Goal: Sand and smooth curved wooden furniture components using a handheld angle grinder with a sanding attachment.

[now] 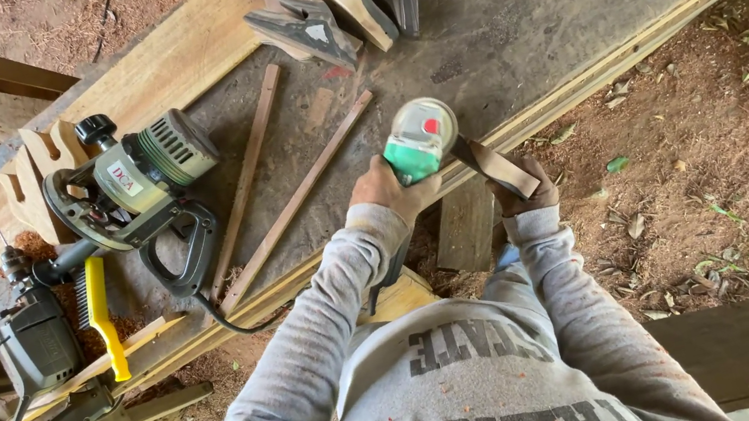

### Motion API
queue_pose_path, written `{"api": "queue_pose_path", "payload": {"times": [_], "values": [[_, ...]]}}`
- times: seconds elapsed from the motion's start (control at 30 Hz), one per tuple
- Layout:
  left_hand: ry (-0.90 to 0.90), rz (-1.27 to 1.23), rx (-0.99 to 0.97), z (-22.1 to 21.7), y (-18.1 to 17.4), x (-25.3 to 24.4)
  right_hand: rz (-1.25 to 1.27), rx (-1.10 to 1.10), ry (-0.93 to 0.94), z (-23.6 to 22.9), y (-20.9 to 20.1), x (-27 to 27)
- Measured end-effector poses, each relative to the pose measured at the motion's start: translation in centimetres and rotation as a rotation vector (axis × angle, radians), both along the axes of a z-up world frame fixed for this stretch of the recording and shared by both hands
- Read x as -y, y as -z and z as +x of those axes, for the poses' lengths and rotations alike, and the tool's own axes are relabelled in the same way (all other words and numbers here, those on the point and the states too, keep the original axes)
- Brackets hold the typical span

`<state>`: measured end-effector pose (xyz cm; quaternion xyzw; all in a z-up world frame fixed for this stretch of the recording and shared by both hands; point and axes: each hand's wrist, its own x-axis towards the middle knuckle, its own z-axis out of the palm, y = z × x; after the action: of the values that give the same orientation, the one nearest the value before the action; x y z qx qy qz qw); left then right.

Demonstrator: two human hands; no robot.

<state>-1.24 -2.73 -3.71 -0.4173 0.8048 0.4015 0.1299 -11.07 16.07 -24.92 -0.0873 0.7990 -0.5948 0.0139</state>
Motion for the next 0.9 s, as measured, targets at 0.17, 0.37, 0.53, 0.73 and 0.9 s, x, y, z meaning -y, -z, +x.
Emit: {"api": "queue_pose_path", "payload": {"times": [0.17,0.37,0.53,0.73,0.9], "values": [[-0.073,-0.016,0.006,-0.3,-0.5,0.6,0.037,0.010,0.012,-0.1,1.2,0.1],[-0.060,0.069,-0.010,-0.1,-1.6,0.0,-0.249,-0.059,0.032,1.4,0.1,0.6],[-0.055,0.147,-0.045,0.3,-1.4,0.0,-0.406,-0.172,-0.006,1.3,2.2,1.1],[-0.151,0.126,-0.076,-0.2,-1.9,-0.6,-0.439,-0.196,-0.009,-0.8,10.4,1.4],[-0.148,0.237,-0.162,0.7,0.1,0.5,-0.733,0.018,0.010,0.3,4.4,1.6]]}}
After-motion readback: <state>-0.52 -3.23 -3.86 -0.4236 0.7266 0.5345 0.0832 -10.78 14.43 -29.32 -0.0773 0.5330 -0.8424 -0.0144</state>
